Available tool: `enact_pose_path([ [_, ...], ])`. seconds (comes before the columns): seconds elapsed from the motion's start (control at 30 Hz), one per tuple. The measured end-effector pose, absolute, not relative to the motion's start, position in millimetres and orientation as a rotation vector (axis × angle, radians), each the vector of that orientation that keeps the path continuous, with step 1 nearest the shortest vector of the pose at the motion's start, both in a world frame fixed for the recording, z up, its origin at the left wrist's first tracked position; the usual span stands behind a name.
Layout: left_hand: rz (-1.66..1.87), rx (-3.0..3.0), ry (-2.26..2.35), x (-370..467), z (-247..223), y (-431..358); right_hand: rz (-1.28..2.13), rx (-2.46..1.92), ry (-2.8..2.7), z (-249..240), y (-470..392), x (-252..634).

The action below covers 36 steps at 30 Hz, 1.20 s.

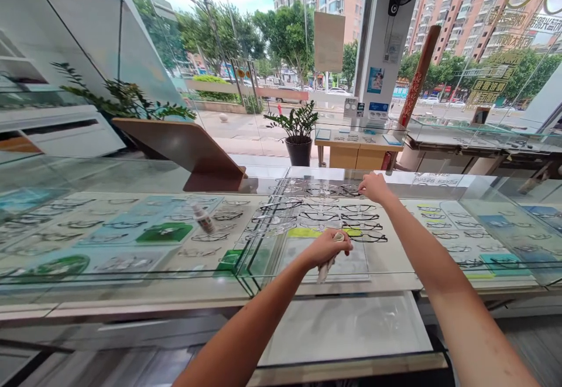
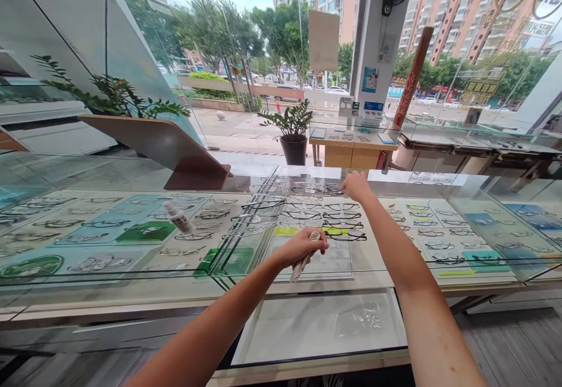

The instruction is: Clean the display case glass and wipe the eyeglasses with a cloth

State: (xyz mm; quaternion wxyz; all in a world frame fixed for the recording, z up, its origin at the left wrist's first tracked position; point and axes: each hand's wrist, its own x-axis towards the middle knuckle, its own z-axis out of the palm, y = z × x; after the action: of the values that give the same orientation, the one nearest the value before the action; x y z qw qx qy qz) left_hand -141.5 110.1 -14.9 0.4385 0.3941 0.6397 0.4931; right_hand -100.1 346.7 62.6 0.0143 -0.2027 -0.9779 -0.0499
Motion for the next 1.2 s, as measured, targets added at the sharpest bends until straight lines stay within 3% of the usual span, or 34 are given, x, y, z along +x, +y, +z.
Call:
enact_pose_path([
  [0.77, 1.19, 0.994, 1.598, -140.4, -14.4, 109.6, -0.134, -0.64, -3.212, 34.8, 354.4, -115.4],
  [1.2, 1.174, 0.997, 1.627, -140.4, -13.2, 111.0, -0.111, -0.875, -3.12, 31.6, 359.7, -138.4],
])
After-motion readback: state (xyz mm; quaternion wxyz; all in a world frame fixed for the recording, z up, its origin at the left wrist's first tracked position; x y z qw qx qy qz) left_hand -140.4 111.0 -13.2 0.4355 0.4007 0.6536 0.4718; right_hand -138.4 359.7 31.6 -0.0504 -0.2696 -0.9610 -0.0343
